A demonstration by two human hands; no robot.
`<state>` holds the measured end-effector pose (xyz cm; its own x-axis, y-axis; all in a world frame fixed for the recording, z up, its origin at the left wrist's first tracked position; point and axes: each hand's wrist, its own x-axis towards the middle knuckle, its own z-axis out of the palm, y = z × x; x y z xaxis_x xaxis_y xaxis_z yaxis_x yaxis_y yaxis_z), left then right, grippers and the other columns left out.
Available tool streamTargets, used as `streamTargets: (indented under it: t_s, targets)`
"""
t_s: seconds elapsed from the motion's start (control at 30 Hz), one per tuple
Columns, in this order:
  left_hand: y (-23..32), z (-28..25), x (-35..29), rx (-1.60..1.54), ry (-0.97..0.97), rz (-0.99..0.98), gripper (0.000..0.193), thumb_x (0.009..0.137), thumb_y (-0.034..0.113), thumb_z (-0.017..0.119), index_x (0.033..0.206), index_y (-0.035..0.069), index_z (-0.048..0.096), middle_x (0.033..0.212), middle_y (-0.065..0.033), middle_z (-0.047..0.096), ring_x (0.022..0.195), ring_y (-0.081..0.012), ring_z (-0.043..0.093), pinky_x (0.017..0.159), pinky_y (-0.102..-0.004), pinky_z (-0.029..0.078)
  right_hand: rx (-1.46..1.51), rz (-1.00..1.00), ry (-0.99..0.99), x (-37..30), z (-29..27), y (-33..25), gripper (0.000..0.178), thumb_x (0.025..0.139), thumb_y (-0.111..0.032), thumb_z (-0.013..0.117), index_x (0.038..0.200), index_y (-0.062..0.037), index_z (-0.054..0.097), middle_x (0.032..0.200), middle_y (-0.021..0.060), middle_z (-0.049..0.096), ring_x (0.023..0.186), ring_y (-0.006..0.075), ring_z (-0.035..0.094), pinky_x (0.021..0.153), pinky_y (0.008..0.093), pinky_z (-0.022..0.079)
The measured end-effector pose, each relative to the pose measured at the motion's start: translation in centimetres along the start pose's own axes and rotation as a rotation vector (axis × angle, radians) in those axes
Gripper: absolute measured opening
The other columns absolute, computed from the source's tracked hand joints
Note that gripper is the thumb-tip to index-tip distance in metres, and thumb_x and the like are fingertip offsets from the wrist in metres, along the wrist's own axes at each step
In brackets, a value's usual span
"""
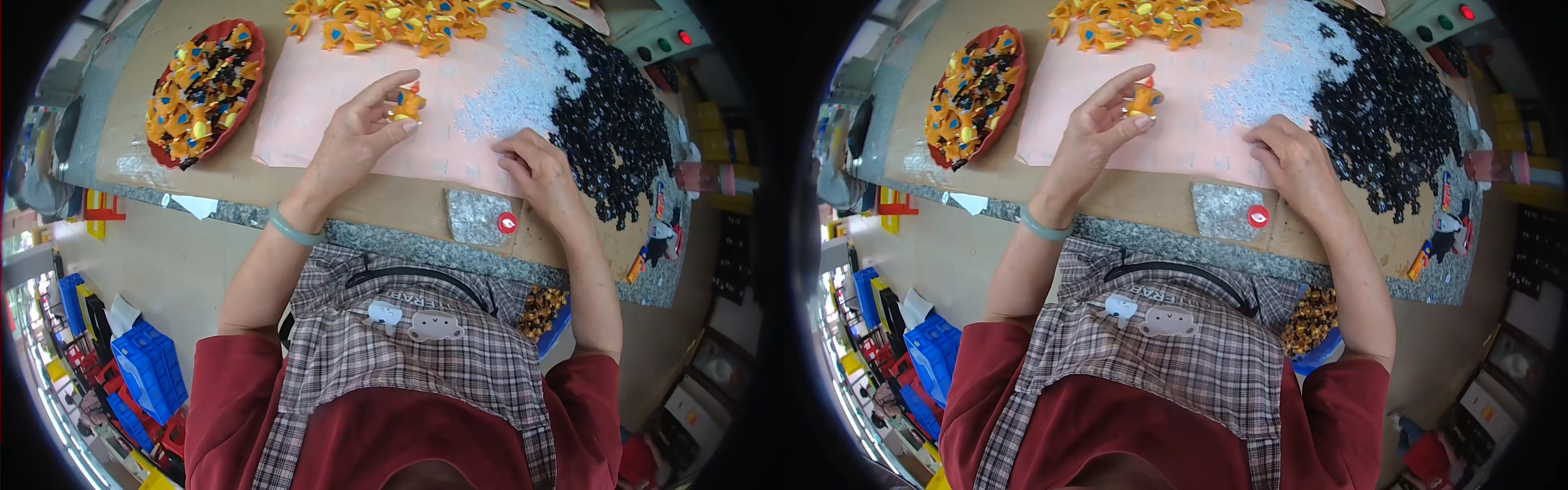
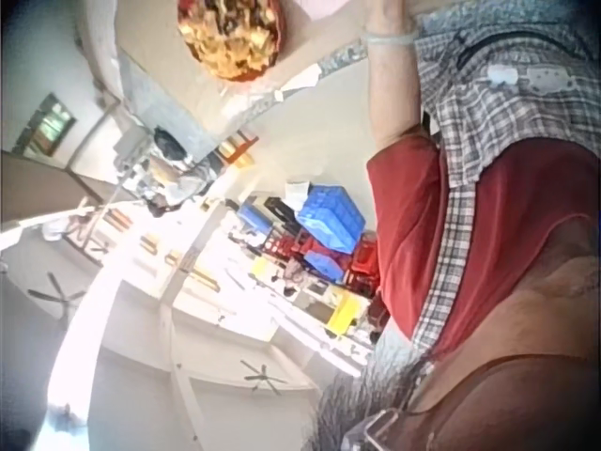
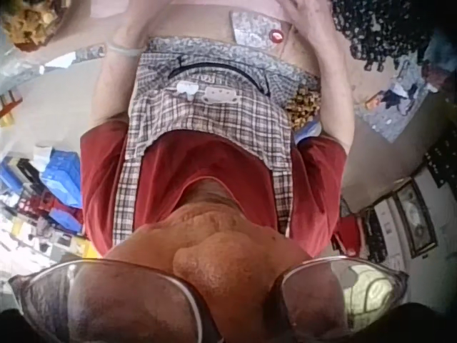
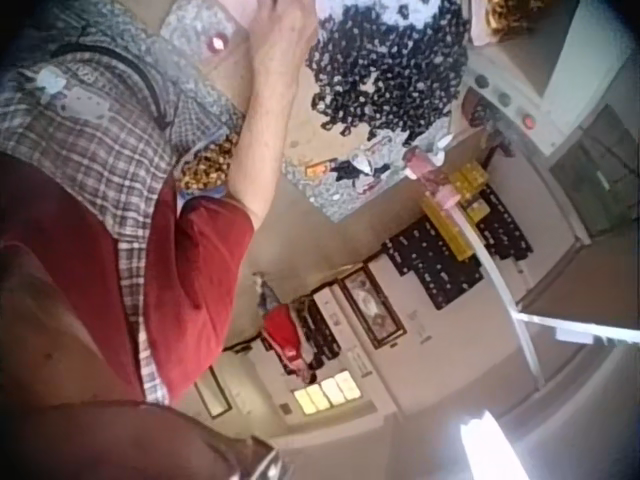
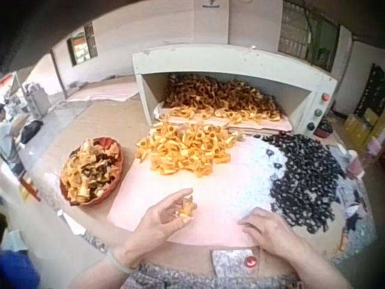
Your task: The person pulls toy figurine parts from a warming shelf onto the table, dips small accessory pieces into adhesive, and attaches them onto the figurines by hand.
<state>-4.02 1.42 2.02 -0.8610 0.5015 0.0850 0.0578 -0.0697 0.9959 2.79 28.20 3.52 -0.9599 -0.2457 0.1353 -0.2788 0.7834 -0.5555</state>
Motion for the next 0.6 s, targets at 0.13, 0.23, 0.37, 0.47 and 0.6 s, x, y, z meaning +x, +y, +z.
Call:
streamTargets:
  t_s: [0.13,0.23,0.37,0.47,0.6]
  targets:
    - [0.6,0.6,-1.3,-0.115,-0.015,-0.096,0.054,0.09,0.005,0.065,0.141,0.001,0.045,0.118,-0.0101,0.059,0.101,-0.0147,0.061,0.089,-0.0269,0.052,0.077,0.081,-0.077,0.2,-0.4,0.0,0.014,0.082,0.0,0.065,0.095,0.0009,0.067,0.088,0.0115,0.063,0.076,0.0272,0.063,0.069,0.0354,0.05]
    - [0.5,1.1,-2.1,-0.202,-0.058,-0.163,0.054,0.09,0.006,0.066,0.141,0.001,0.046,0.117,-0.0103,0.059,0.098,-0.016,0.063,0.088,-0.028,0.052,0.084,0.097,-0.087,0.1,-0.4,0.3,0.015,0.082,0.002,0.065,0.097,0.0015,0.067,0.087,0.0099,0.062,0.073,0.0218,0.06,0.067,0.0311,0.048]
    - [0.2,1.8,-2.8,-0.258,-0.066,-0.159,0.056,0.09,0.006,0.066,0.141,0.001,0.045,0.114,-0.0099,0.059,0.095,-0.0163,0.064,0.086,-0.0285,0.053,0.038,0.009,-0.036,0.0,0.2,0.8,0.017,0.082,0.0,0.066,0.098,0.002,0.067,0.087,0.009,0.062,0.073,0.0197,0.06,0.067,0.0302,0.047]
    - [0.3,2.4,-3.2,-0.348,-0.079,-0.234,0.052,0.09,0.007,0.065,0.139,0.002,0.048,0.112,-0.009,0.059,0.092,-0.0145,0.063,0.079,-0.0264,0.053,-0.057,-0.083,0.073,0.1,0.9,1.4,0.012,0.085,-0.002,0.066,0.097,-0.0002,0.069,0.082,0.006,0.063,0.071,0.0144,0.059,0.064,0.0277,0.047]
    - [0.4,2.9,-3.5,-0.382,-0.128,-0.261,0.049,0.09,0.002,0.062,0.137,0.004,0.048,0.112,-0.0077,0.059,0.085,-0.0107,0.059,0.071,-0.0214,0.047,0.548,0.381,0.022,-0.4,1.0,1.8,0.009,0.09,-0.006,0.065,0.096,-0.0022,0.07,0.078,0.0027,0.065,0.068,0.0096,0.06,0.061,0.0244,0.047]
